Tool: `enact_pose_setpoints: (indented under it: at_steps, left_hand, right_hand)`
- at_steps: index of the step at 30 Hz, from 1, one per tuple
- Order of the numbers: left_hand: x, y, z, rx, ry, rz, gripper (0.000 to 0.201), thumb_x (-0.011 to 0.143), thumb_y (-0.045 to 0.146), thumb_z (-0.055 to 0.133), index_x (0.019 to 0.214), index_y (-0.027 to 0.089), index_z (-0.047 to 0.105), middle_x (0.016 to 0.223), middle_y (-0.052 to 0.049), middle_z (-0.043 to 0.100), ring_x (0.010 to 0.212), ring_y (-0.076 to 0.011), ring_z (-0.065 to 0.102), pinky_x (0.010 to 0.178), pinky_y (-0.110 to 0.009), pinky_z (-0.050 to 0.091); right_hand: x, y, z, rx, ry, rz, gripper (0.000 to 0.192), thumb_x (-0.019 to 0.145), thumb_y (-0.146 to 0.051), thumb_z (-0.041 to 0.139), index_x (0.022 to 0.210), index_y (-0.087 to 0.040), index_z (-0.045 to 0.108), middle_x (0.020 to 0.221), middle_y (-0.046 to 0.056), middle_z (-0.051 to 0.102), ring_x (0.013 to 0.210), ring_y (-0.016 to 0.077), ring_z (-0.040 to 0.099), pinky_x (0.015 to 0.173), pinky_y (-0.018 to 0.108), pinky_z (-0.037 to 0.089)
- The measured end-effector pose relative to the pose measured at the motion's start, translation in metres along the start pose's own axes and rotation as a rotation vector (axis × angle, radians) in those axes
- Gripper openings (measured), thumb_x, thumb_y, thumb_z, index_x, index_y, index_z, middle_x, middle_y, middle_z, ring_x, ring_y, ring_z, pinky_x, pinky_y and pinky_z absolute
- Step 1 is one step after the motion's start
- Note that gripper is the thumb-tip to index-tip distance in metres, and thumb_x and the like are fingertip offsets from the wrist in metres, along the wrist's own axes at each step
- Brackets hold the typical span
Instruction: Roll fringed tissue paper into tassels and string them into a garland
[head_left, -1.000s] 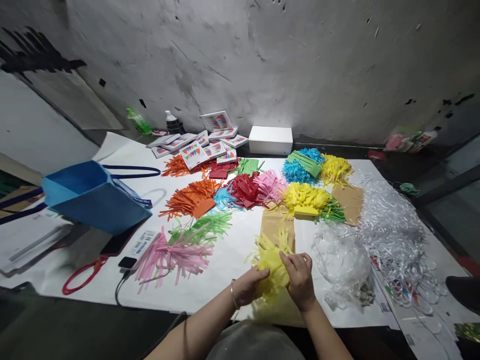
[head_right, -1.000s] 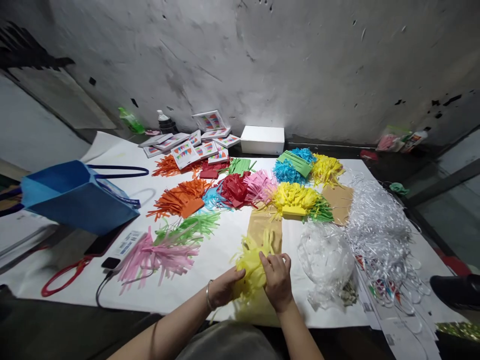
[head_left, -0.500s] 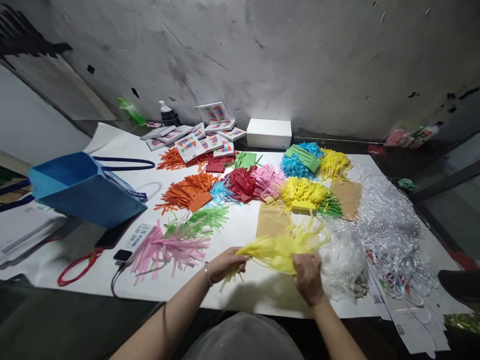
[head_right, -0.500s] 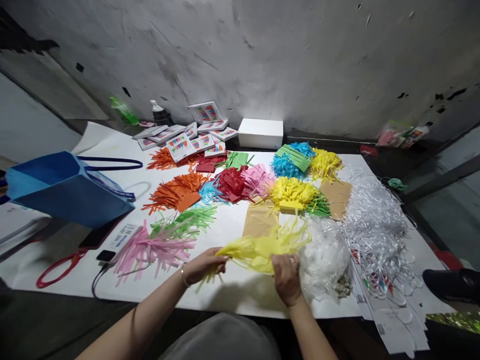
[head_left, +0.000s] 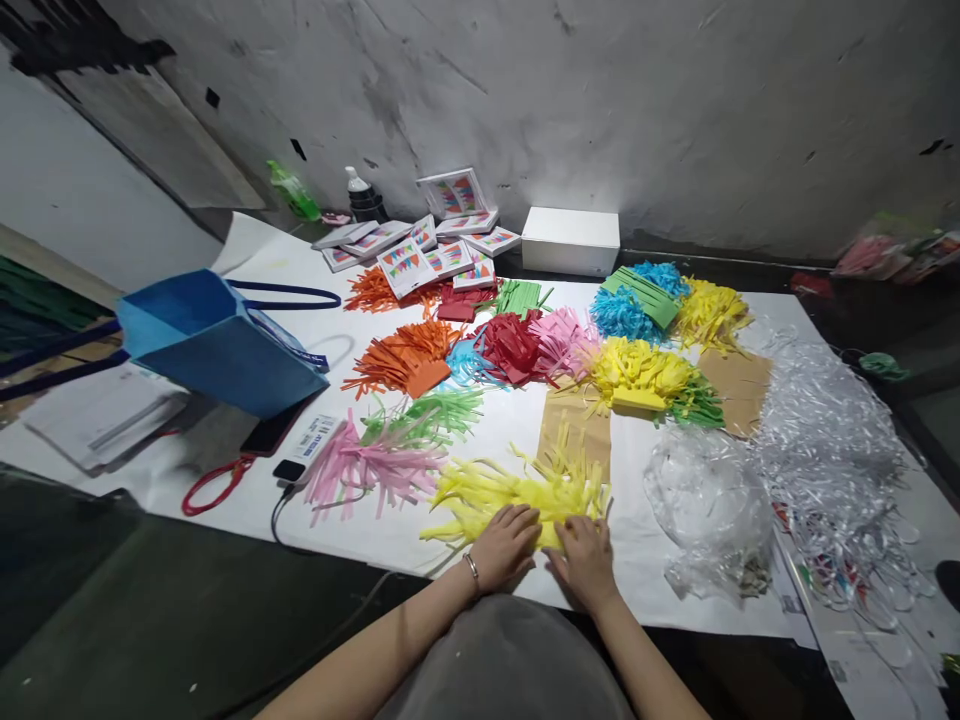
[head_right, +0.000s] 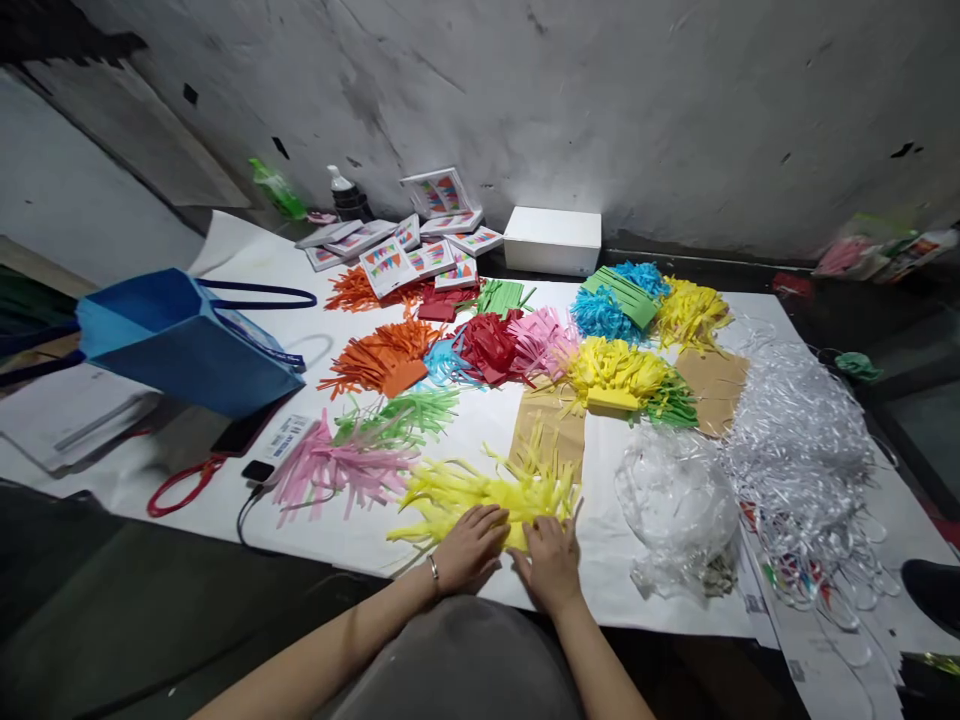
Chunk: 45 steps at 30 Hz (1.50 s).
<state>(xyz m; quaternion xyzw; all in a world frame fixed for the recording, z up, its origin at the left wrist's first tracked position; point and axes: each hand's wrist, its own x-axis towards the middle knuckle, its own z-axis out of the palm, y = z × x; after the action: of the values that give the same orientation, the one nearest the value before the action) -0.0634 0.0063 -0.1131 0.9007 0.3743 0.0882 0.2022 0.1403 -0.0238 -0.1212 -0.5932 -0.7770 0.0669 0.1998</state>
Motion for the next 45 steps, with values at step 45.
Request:
enact_pose_setpoints:
  at_steps: [45]
  left_hand:
    - [0.044,-0.026,-0.028,-0.109,-0.058,-0.728,0.024,0.088,0.025,0.041,0.084,0.017,0.063,0.082,-0.008,0.07,0.079,-0.0206,0.064,0.065,-0.027,0.04]
  right_hand:
    - [0.061,-0.008,0.023,0.008,-0.024,0.16,0.028,0.093,-0.023,0.045,0.07,-0.021,0.06,0.064,0.002,0.062,0.068,0.0196,0.056,0.069,0.032,0.028]
